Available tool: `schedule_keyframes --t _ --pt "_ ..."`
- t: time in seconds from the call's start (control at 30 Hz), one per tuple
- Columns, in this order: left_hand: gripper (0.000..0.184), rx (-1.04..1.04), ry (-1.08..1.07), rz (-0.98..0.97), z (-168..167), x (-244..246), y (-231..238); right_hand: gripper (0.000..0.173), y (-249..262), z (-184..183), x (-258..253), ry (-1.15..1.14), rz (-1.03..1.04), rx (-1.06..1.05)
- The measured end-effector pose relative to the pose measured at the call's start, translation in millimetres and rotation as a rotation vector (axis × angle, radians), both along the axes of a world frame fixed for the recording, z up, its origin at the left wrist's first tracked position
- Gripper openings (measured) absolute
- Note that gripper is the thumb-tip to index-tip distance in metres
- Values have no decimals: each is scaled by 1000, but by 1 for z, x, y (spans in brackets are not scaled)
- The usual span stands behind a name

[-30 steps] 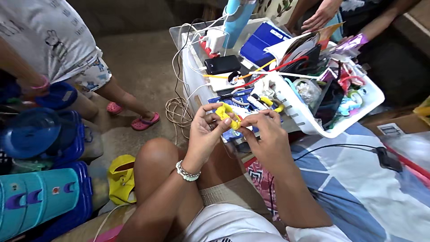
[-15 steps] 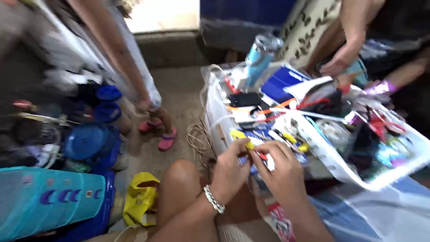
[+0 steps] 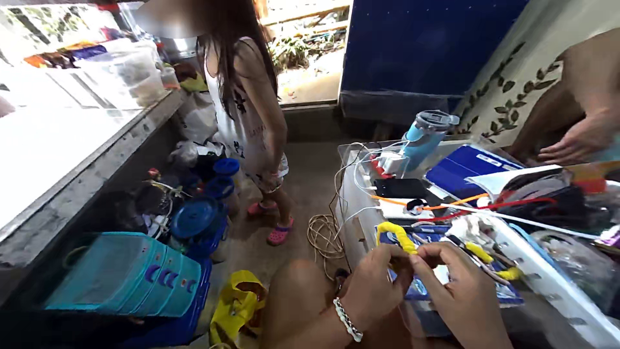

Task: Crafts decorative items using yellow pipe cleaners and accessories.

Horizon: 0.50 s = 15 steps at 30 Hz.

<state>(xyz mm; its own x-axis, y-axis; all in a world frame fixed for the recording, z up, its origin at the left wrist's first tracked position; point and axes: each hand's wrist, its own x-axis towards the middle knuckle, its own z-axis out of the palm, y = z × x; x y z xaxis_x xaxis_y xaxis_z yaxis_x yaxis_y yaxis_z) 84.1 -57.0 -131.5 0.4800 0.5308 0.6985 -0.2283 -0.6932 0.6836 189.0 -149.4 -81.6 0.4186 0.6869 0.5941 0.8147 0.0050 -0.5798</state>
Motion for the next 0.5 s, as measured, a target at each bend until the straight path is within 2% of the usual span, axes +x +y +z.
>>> schedule_keyframes --t 0.33,0.5 --pt "20 -3 -15 -32 -2 2 -3 29 0 8 3 -79 -54 53" --pt "20 1 -23 -23 -3 3 -7 23 -3 17 9 -34 -14 103"
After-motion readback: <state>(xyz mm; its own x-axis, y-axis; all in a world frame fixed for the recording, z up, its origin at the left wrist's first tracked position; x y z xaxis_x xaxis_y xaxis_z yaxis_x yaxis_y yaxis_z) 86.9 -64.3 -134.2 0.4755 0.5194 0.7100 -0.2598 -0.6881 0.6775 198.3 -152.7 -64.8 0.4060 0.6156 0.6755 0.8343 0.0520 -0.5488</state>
